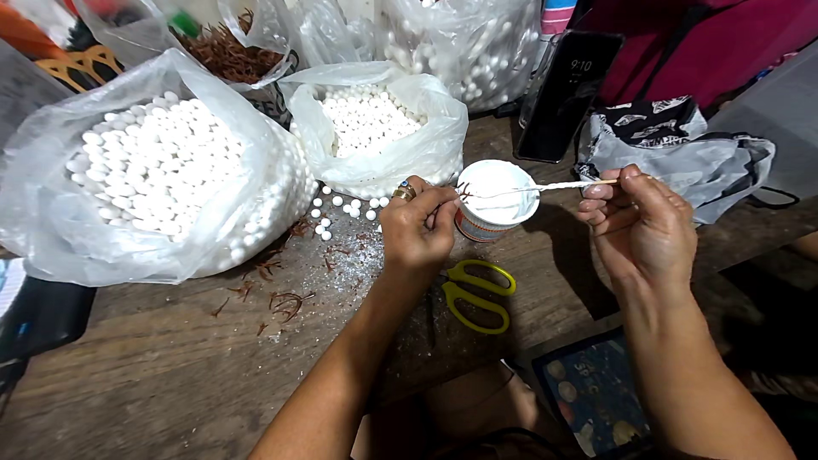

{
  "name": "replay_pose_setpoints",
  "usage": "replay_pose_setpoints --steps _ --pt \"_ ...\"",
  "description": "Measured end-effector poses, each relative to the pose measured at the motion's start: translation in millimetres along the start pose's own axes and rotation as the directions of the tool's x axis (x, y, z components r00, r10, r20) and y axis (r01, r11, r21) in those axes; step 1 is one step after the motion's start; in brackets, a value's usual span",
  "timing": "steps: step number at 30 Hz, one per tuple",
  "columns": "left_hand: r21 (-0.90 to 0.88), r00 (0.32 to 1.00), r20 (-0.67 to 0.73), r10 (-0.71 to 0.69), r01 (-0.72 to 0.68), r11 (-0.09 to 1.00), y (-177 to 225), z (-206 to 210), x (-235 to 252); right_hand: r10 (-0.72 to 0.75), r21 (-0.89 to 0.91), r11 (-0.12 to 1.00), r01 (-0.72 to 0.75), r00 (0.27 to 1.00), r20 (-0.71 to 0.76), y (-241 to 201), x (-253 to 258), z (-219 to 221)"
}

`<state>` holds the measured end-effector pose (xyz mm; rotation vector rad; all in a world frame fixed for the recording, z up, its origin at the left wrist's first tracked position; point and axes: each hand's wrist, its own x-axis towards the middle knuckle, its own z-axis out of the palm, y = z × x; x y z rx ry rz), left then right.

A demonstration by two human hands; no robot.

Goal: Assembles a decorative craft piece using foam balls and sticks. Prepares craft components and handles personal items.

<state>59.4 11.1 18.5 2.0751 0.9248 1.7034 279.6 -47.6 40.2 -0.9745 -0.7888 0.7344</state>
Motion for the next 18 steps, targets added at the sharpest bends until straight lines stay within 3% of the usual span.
replay_pose_setpoints --steps 9,13,16,18 --pt "-0.002 1.000 -0.007 0.004 -0.004 1.000 -1.6 -4.5 -1.1 -0.006 -0.007 1.000 0.006 1.000 -0.007 -6.0 0.4 -5.6" --pt "0.027 1.000 -0.012 -0.005 0.005 1.000 -7.0 -19.0 -1.7 -0.239 -0.227 0.941 0.250 0.968 0.075 3.0 12.5 -9.9" --pt "0.029 0.996 -0.033 -0.084 0.085 0.996 -12.7 -42.0 1.0 -0.235 -0.394 0.863 0.317 0.941 0.242 13.7 21.6 -10.8" --pt "0.029 0.993 -0.071 -0.090 0.092 0.995 -21.1 -59.7 2.2 -0.251 -0.554 0.738 0.385 0.919 0.304 9.8 23.3 -9.8"
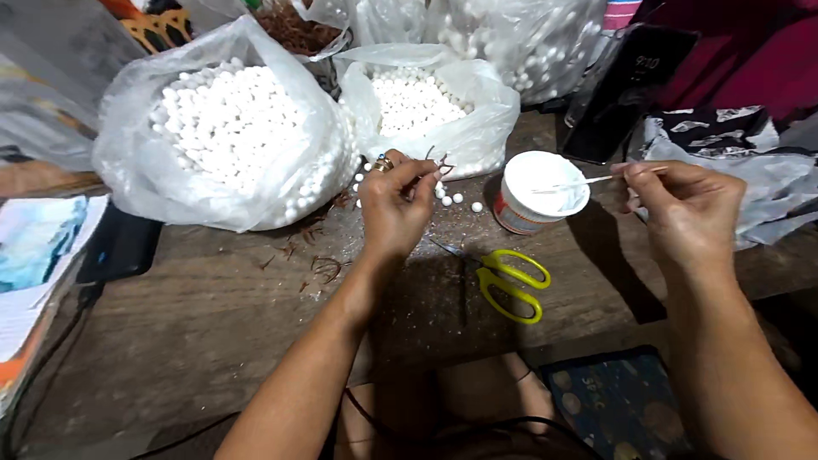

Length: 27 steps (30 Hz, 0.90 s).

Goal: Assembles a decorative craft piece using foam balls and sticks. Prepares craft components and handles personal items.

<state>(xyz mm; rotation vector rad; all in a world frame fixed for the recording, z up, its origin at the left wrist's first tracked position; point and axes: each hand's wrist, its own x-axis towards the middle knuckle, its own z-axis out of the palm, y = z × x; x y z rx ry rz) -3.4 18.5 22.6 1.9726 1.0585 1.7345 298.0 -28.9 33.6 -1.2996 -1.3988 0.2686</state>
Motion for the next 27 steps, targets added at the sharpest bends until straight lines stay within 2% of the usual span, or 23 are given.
replay_pose_setpoints --steps 2,4,6,8,10,12,14,18,21,24,27 --pt "0.018 0.999 -0.032 -0.004 0.004 1.000 -8.6 -20.7 0.7 -0.130 -0.262 0.957 0.126 0.992 0.002 -9.3 -0.2 -5.5" --pt "0.037 0.996 -0.084 -0.006 0.009 0.999 -15.2 -37.0 1.3 -0.283 -0.345 0.902 0.260 0.959 -0.017 -25.8 -3.4 -0.9" --pt "0.036 0.990 -0.139 -0.002 0.007 0.999 -22.3 -45.4 1.5 -0.428 -0.259 0.870 0.419 0.903 0.024 -49.5 -12.4 20.9" --pt "0.029 0.987 -0.162 0.002 0.003 1.000 -26.7 -48.2 1.6 -0.483 -0.142 0.850 0.508 0.858 0.177 -71.0 -21.1 54.7" --pt "0.014 0.989 -0.151 0.001 0.001 1.000 -29.4 -48.0 -0.1 -0.436 -0.093 0.859 0.503 0.815 0.383 -77.1 -20.4 92.5" --pt "0.013 0.990 -0.140 0.005 -0.003 1.000 -31.7 -48.1 -1.9 -0.324 -0.107 0.883 0.456 0.759 0.565 -72.5 -10.9 125.7" --pt "0.034 0.990 -0.140 0.003 0.001 0.999 -34.2 -50.0 -2.1 -0.208 -0.154 0.903 0.402 0.721 0.661 -67.8 0.5 149.4" --pt "0.082 0.989 -0.149 -0.019 0.032 0.996 -36.9 -52.0 -1.3 -0.040 -0.245 0.911 0.331 0.664 0.747 -62.3 11.7 168.4" --pt "0.086 0.988 -0.145 -0.053 0.065 0.994 -34.8 -50.0 -1.8 -0.004 -0.250 0.918 0.307 0.638 0.770 -58.3 10.0 170.0" --pt "0.088 0.989 -0.130 -0.076 0.088 0.992 -31.4 -47.1 -3.6 -0.039 -0.208 0.932 0.297 0.652 0.757 -53.2 6.9 169.2" --pt "0.121 0.994 -0.092 -0.053 0.064 0.991 -27.6 -43.6 -5.9 -0.084 -0.106 0.970 0.218 0.709 0.700 -48.2 5.2 167.5"
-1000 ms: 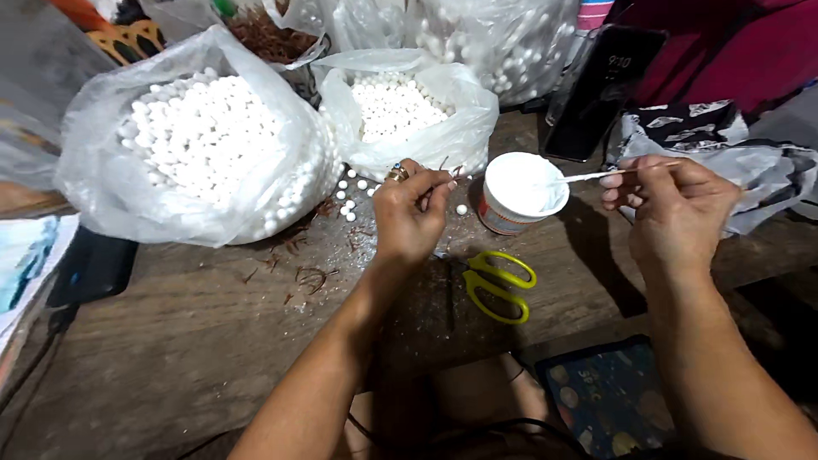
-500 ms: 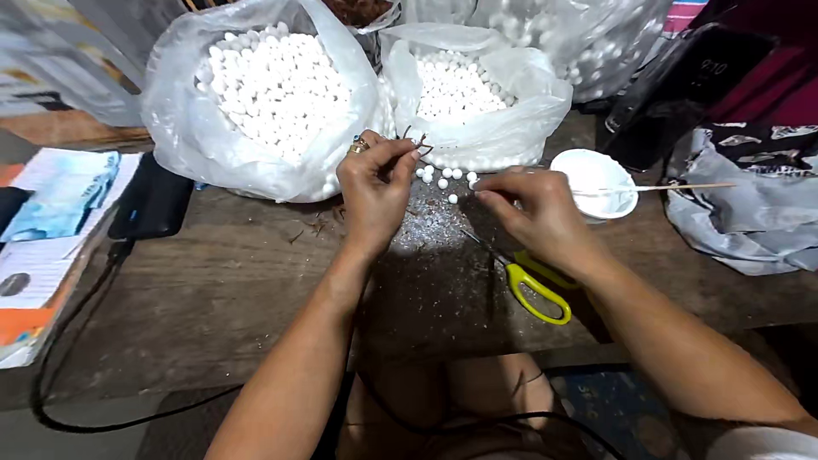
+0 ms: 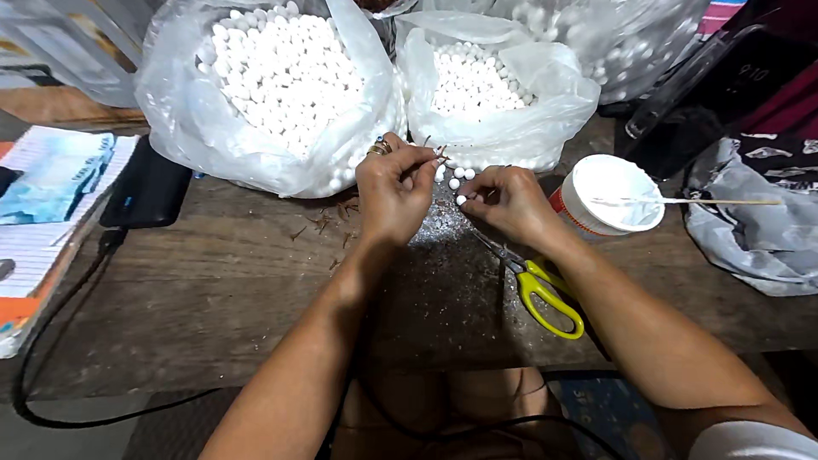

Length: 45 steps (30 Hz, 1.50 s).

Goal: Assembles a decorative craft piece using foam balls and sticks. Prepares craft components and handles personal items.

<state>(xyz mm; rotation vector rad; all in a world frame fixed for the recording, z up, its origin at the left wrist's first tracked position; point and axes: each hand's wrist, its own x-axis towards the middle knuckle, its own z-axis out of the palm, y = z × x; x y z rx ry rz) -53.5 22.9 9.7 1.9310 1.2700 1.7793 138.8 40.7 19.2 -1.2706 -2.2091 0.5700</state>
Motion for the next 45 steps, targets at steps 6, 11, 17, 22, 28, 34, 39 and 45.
replay_pose_setpoints --steps 6,11,17,22,28,34,39,45 --pt "0.063 0.997 0.055 0.050 -0.053 0.997 3.7 4.4 -5.6 0.085 0.518 0.852 0.068 0.960 -0.265 -7.6 -3.2 -9.8" --pt "0.058 0.993 0.064 0.101 -0.105 0.993 4.5 7.6 -8.0 0.114 0.626 0.775 0.090 0.954 -0.278 -5.4 -0.9 -8.7" --pt "0.063 0.988 0.077 0.136 -0.141 0.988 4.3 9.2 -9.5 0.206 0.749 0.662 -0.026 0.967 -0.149 -2.9 -0.4 -10.9" --pt "0.053 0.986 0.073 0.148 -0.152 0.987 6.4 10.1 -10.2 0.248 0.779 0.625 -0.055 0.960 -0.132 -6.1 -1.2 -12.3" --pt "0.049 0.983 0.086 0.162 -0.167 0.985 6.9 10.7 -11.2 0.242 0.801 0.596 -0.062 0.965 -0.105 -6.5 -1.7 -11.2" --pt "0.066 0.980 0.091 0.176 -0.182 0.981 8.4 11.3 -12.1 0.253 0.809 0.583 -0.071 0.963 -0.098 -6.9 -1.4 -10.0" --pt "0.065 0.977 0.093 0.193 -0.200 0.978 8.1 11.8 -12.4 0.259 0.818 0.570 -0.075 0.962 -0.092 -6.9 -1.1 -9.2" --pt "0.094 0.975 0.116 0.188 -0.200 0.975 9.6 11.9 -13.9 0.245 0.806 0.588 -0.066 0.964 -0.099 -7.6 -1.6 -8.9"
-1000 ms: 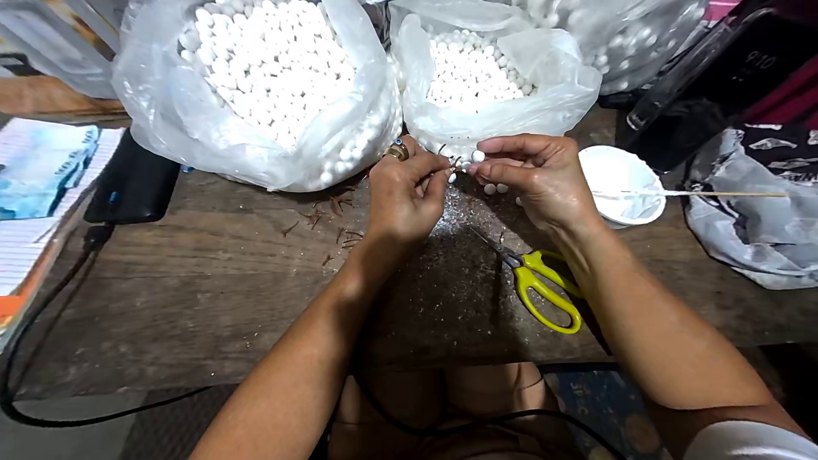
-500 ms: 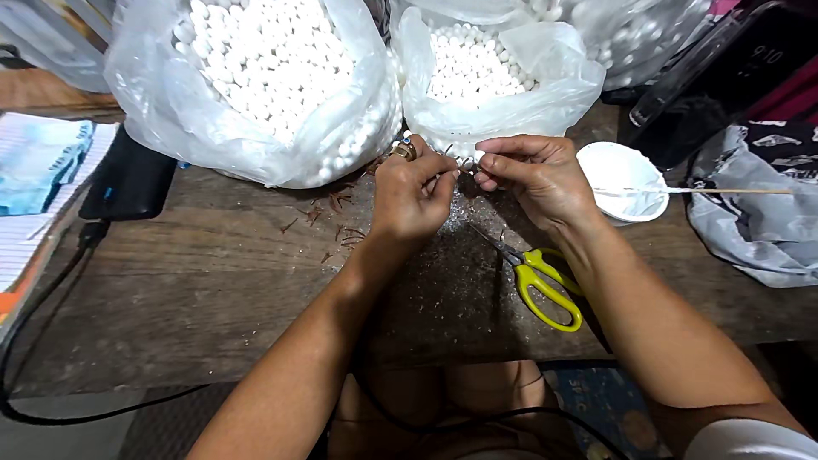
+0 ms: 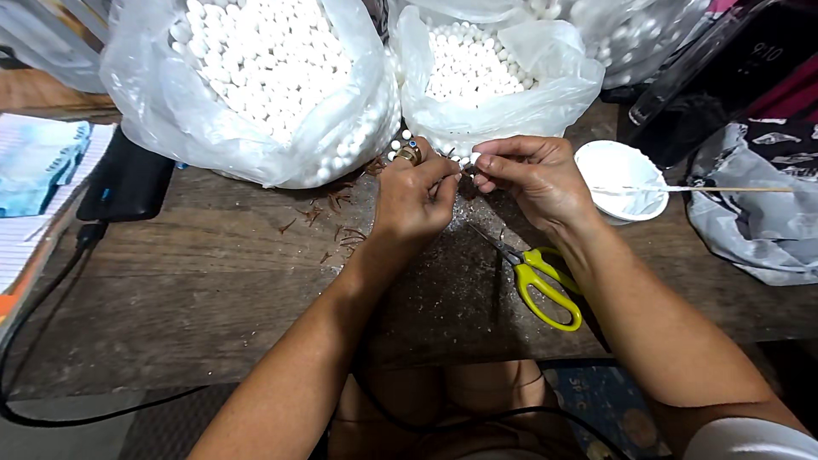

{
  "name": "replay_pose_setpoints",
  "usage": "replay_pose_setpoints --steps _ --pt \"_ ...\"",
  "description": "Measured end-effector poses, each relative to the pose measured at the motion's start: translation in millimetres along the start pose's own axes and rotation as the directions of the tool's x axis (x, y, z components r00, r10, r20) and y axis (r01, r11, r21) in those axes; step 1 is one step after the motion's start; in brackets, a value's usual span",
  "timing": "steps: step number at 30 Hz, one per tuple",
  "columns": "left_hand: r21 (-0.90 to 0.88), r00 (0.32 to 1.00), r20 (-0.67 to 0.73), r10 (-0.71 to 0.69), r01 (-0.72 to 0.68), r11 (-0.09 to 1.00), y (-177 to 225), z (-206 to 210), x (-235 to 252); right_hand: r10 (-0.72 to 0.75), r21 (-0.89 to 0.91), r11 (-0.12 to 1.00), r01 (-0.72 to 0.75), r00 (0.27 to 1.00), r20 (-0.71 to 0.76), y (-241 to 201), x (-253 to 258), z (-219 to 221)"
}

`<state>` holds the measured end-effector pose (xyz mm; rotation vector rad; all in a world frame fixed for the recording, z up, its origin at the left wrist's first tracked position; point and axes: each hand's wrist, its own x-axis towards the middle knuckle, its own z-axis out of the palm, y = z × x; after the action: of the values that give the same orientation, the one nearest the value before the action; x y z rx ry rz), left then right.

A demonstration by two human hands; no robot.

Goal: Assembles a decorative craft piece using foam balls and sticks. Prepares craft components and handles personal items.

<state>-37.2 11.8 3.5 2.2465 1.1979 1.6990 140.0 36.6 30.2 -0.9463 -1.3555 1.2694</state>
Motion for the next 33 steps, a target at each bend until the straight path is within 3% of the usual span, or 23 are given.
replay_pose_setpoints --steps 16,27,33 --pt "0.113 0.999 0.029 0.028 -0.031 0.993 0.4 0.5 -3.9 -0.182 -0.204 0.960 0.193 0.981 0.073 -0.1 -2.0 -3.8" --pt "0.137 0.999 0.027 0.038 -0.041 0.990 1.3 0.5 -4.2 -0.189 -0.246 0.942 0.228 0.967 0.172 -4.0 -1.4 -9.8" --pt "0.133 0.997 0.050 0.051 -0.058 0.989 1.9 1.7 -5.2 -0.212 -0.294 0.923 0.249 0.965 0.152 -1.5 -0.8 -8.9"
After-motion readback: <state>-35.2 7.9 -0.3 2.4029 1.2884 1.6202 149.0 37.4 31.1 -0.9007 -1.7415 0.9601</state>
